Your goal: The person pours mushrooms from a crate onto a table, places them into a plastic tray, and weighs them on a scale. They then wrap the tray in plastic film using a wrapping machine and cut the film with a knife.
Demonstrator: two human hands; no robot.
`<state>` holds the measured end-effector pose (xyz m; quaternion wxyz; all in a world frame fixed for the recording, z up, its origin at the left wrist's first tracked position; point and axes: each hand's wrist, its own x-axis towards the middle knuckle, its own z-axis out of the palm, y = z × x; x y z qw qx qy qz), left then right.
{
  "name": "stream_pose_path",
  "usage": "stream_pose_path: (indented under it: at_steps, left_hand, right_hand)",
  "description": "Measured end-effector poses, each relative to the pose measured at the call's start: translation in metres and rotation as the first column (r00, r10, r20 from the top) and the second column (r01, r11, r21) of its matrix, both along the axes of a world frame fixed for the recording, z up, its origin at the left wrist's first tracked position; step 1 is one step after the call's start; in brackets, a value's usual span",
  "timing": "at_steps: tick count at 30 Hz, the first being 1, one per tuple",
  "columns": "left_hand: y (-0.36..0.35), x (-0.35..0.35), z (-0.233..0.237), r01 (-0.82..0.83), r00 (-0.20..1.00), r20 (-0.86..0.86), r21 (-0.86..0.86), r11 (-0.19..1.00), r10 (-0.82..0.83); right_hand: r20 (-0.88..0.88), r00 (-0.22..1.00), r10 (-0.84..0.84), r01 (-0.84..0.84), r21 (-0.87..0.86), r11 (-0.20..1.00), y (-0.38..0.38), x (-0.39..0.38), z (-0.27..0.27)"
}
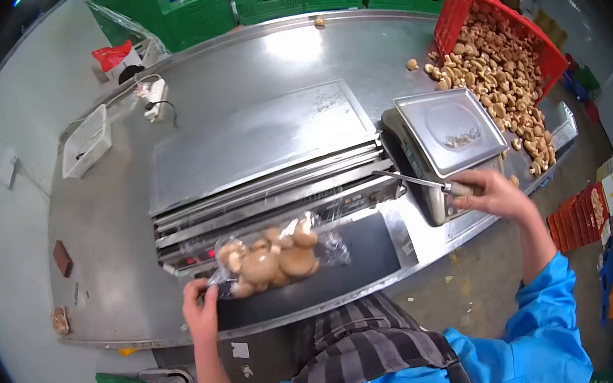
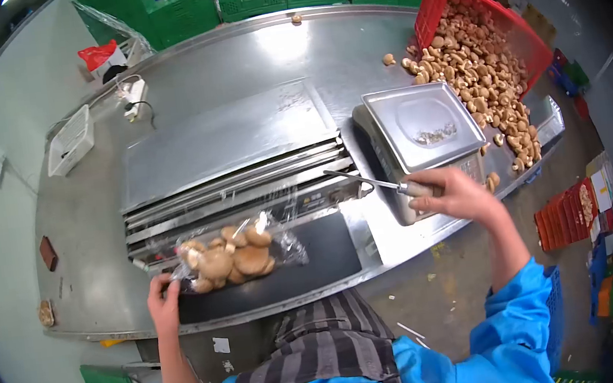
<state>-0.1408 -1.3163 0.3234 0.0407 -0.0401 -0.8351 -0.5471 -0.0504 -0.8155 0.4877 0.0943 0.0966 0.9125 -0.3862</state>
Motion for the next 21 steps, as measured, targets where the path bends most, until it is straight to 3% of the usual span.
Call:
stream_pose_path:
  at_steps: [1,3,4,5,7,9,12,15,16,21]
  left_hand:
    - [0.004,0.002,0.003,-0.067,0.993,0.103,0.144,0.987,0.053]
    - [0.007,0.005,0.005,-0.134,0.980,0.178,0.258,0.957,0.089]
    - [0.015,0.006,0.007,-0.150,0.979,0.181,0.301,0.942,0.098]
    - [0.016,0.006,0.006,-0.152,0.974,0.210,0.306,0.940,0.089]
    - [0.015,0.009,-0.001,-0.156,0.962,0.264,0.319,0.935,0.070]
    - [0.014,0.009,0.001,-0.183,0.935,0.349,0.325,0.928,0.063]
    - [0.006,0.008,0.004,-0.226,0.891,0.446,0.267,0.937,0.087]
    - [-0.008,0.014,-0.001,-0.294,0.872,0.431,0.086,0.952,0.231]
    - [-0.014,0.015,0.000,-0.244,0.874,0.458,0.120,0.962,0.165]
    - [0.001,0.007,0.009,-0.240,0.898,0.386,0.021,0.971,0.213]
  right_hand:
    - [0.038,0.996,0.086,-0.089,0.069,0.994,0.013,-0.020,0.010]
    - [0.224,0.971,0.080,-0.105,0.102,0.989,0.009,-0.060,0.050]
    - [0.120,0.970,0.210,-0.222,0.100,0.970,0.037,-0.071,0.033]
    - [0.173,0.961,0.215,-0.224,0.036,0.974,0.038,-0.086,0.041]
    - [0.186,0.911,0.367,-0.388,0.092,0.917,0.046,-0.111,0.048]
    - [0.246,0.886,0.393,-0.420,0.066,0.905,0.048,-0.131,0.048]
    - [0.311,0.849,0.427,-0.472,0.084,0.877,0.043,-0.153,0.045]
    - [0.363,0.819,0.445,-0.511,0.106,0.853,0.032,-0.167,0.040]
    - [0.376,0.811,0.448,-0.515,0.098,0.851,0.030,-0.171,0.038]
    - [0.360,0.765,0.534,-0.585,0.045,0.809,0.028,-0.186,0.018]
